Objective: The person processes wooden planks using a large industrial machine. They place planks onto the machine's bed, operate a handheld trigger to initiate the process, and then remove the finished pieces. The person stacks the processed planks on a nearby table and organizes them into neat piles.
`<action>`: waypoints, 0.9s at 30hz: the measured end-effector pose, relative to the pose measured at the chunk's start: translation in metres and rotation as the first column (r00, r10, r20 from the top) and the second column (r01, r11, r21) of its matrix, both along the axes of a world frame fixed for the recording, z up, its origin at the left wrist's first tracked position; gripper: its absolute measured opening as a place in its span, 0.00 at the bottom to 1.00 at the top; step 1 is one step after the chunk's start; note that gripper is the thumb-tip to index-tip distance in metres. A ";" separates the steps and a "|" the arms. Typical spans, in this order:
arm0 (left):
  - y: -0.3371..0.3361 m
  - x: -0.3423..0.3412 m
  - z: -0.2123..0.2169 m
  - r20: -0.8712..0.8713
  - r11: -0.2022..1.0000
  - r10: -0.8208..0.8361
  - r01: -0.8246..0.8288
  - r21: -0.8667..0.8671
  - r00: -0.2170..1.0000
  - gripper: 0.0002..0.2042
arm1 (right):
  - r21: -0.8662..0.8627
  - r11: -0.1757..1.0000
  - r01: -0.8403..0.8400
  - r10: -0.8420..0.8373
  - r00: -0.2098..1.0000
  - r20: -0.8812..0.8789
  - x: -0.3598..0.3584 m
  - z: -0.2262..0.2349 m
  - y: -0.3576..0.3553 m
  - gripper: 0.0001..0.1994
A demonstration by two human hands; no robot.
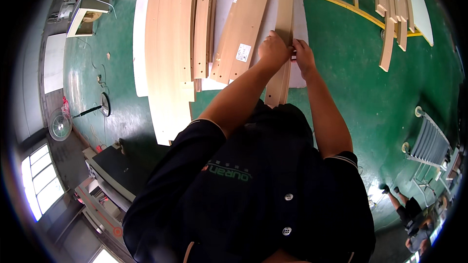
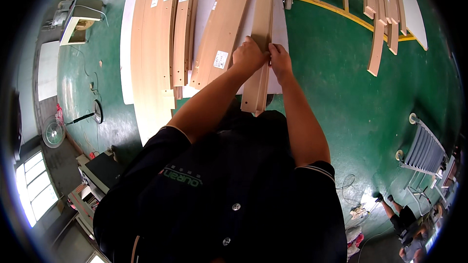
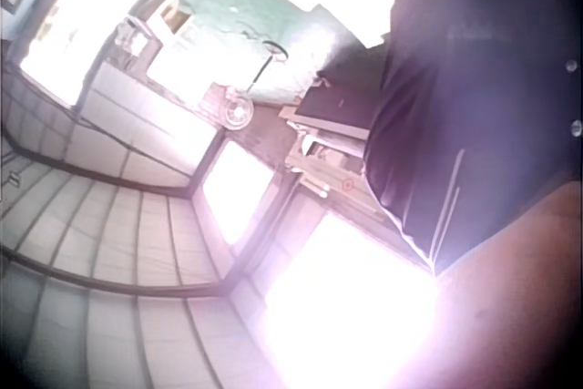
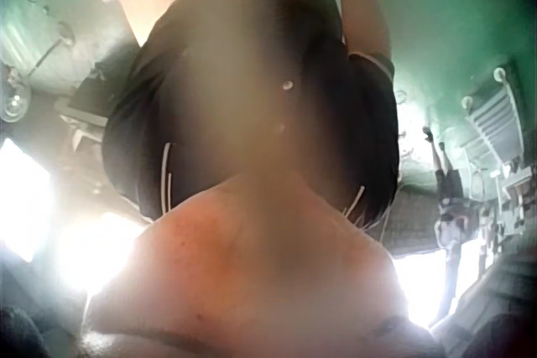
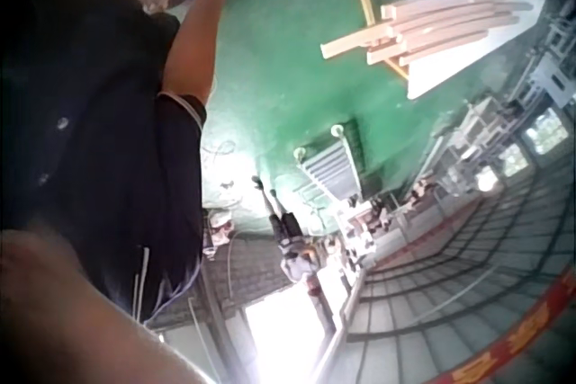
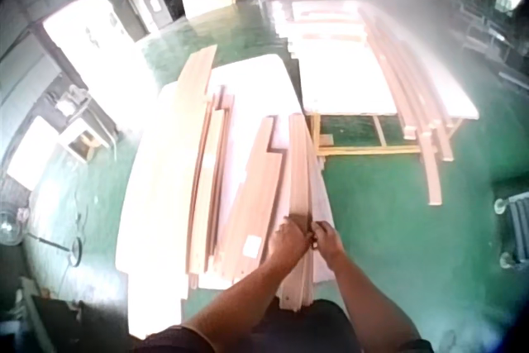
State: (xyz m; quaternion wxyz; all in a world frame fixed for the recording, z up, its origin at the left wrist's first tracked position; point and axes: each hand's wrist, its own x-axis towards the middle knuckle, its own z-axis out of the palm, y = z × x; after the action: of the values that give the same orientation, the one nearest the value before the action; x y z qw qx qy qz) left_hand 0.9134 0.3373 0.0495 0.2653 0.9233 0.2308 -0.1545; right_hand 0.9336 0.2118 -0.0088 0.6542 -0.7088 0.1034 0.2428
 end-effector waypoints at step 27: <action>0.134 -0.050 -0.048 0.145 0.971 0.141 -0.165 0.172 0.979 0.44 | -0.771 0.630 0.093 0.261 0.909 0.323 -0.032 0.043 0.047 0.50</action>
State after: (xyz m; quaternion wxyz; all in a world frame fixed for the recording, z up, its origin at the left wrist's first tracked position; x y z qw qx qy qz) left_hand 0.8634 0.4714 0.0010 0.2051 0.9314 0.2965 -0.0506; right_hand 0.9013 0.2591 0.0344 0.2819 -0.9576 0.0250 0.0536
